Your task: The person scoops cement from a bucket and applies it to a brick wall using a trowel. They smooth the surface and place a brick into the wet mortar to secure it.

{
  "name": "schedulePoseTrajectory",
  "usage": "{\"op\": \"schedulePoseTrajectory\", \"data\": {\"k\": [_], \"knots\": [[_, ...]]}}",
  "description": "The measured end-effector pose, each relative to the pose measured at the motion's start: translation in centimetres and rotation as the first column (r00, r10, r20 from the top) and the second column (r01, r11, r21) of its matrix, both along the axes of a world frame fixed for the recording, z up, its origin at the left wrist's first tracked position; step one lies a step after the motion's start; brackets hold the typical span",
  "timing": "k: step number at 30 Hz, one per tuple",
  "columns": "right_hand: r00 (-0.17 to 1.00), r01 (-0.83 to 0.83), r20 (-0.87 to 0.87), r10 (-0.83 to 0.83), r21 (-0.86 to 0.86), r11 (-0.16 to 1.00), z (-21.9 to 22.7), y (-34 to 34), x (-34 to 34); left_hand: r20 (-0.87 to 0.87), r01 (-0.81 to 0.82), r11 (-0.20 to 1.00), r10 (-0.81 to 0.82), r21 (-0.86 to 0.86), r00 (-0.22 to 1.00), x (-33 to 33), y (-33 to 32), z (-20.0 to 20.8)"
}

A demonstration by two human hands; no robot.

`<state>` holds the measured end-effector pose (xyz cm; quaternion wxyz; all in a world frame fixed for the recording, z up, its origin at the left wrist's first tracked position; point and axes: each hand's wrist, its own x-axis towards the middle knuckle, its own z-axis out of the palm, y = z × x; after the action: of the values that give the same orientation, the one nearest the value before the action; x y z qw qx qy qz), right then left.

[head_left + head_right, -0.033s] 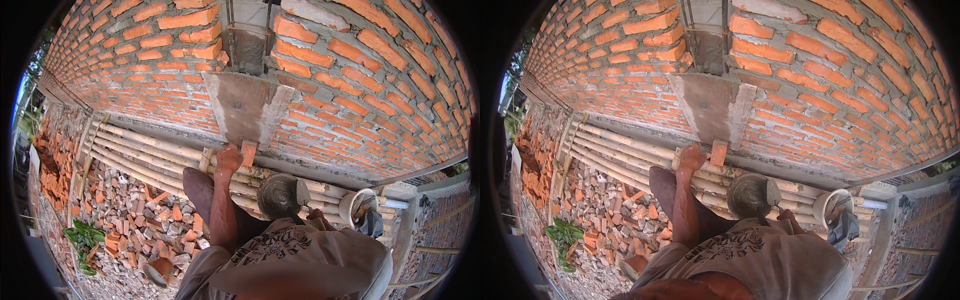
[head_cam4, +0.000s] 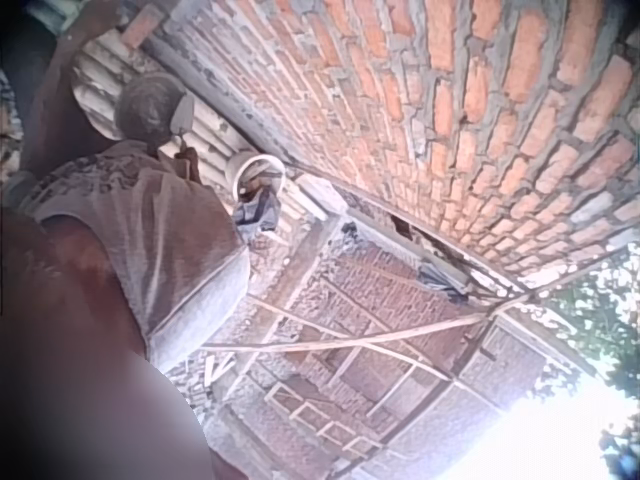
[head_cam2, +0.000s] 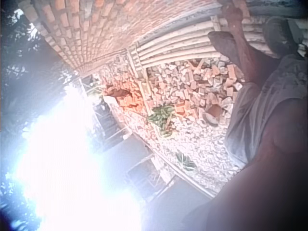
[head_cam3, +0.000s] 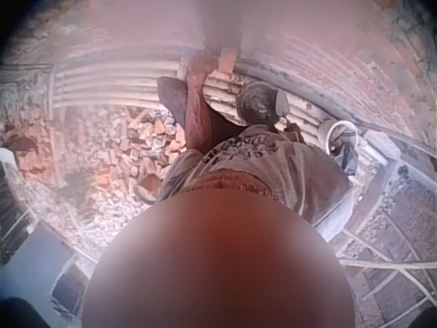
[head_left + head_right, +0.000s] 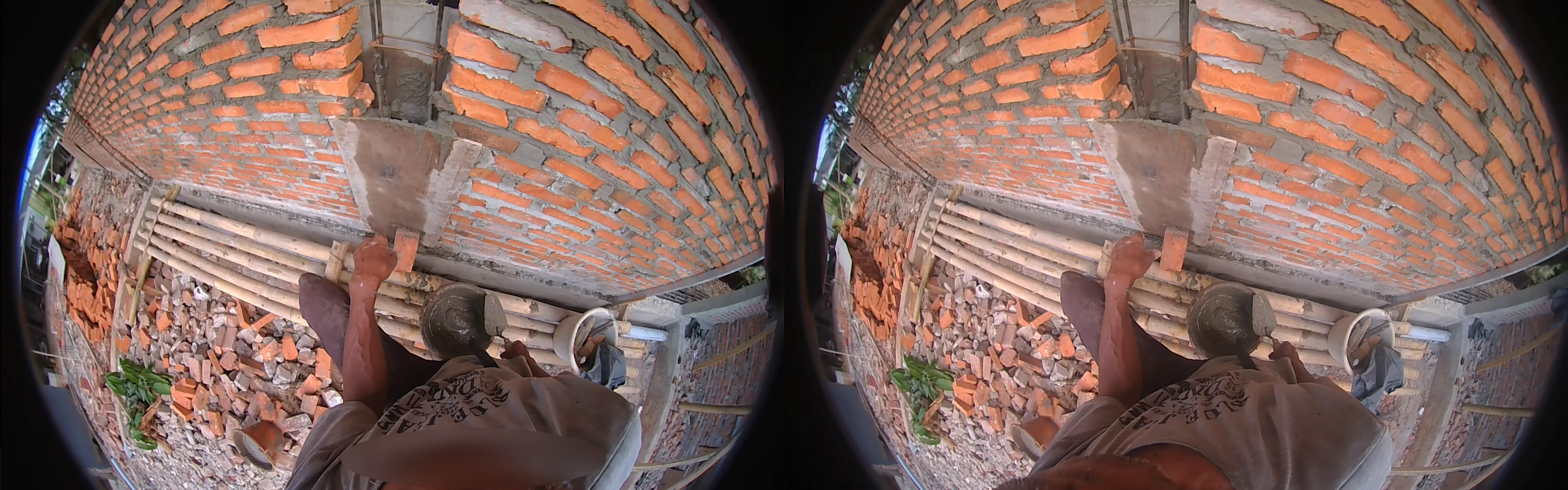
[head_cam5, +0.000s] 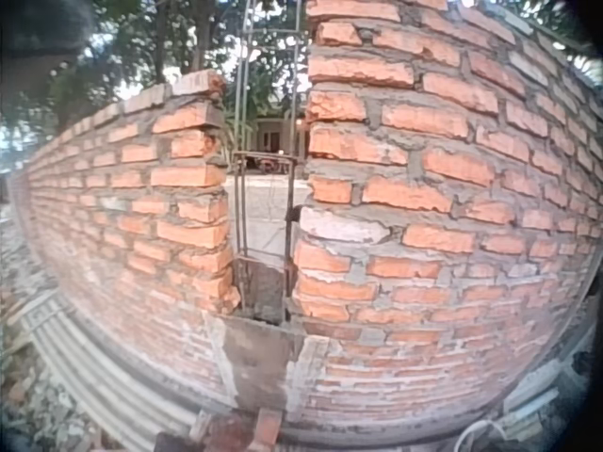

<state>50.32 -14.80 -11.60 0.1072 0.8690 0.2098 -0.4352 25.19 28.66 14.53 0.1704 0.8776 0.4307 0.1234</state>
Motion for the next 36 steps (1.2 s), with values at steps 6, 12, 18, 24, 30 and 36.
{"op": "schedulePoseTrajectory", "data": {"k": [6,12,18,24,30,36], "knots": [[0.993,0.116,-0.029,-0.116,0.012,0.993,2.1,1.4,0.2,0.012,0.014,1.0,-0.015,0.019,1.0,0.4,0.7,0.1],[0.994,0.113,-0.013,-0.113,0.003,0.994,1.8,1.7,0.4,-0.016,0.007,1.0,-0.007,0.002,1.0,0.5,0.8,0.2],[0.999,-0.032,-0.013,0.033,0.039,0.999,-0.6,0.8,0.7,-0.022,0.003,1.0,-0.003,0.012,1.0,0.6,0.8,-0.2],[0.998,-0.054,-0.024,0.055,0.018,0.998,2.3,1.8,0.1,0.006,0.022,0.999,-0.022,0.027,1.0,0.4,0.8,0.0],[0.992,0.129,-0.003,-0.129,0.043,0.991,4.4,2.2,-0.5,-0.007,0.009,1.0,-0.009,-0.018,1.0,0.5,0.6,0.8],[0.962,-0.271,-0.03,0.27,-0.009,0.963,5.4,3.2,-0.8,0.004,0.016,1.0,-0.016,-0.008,1.0,0.5,0.6,0.9]]}}
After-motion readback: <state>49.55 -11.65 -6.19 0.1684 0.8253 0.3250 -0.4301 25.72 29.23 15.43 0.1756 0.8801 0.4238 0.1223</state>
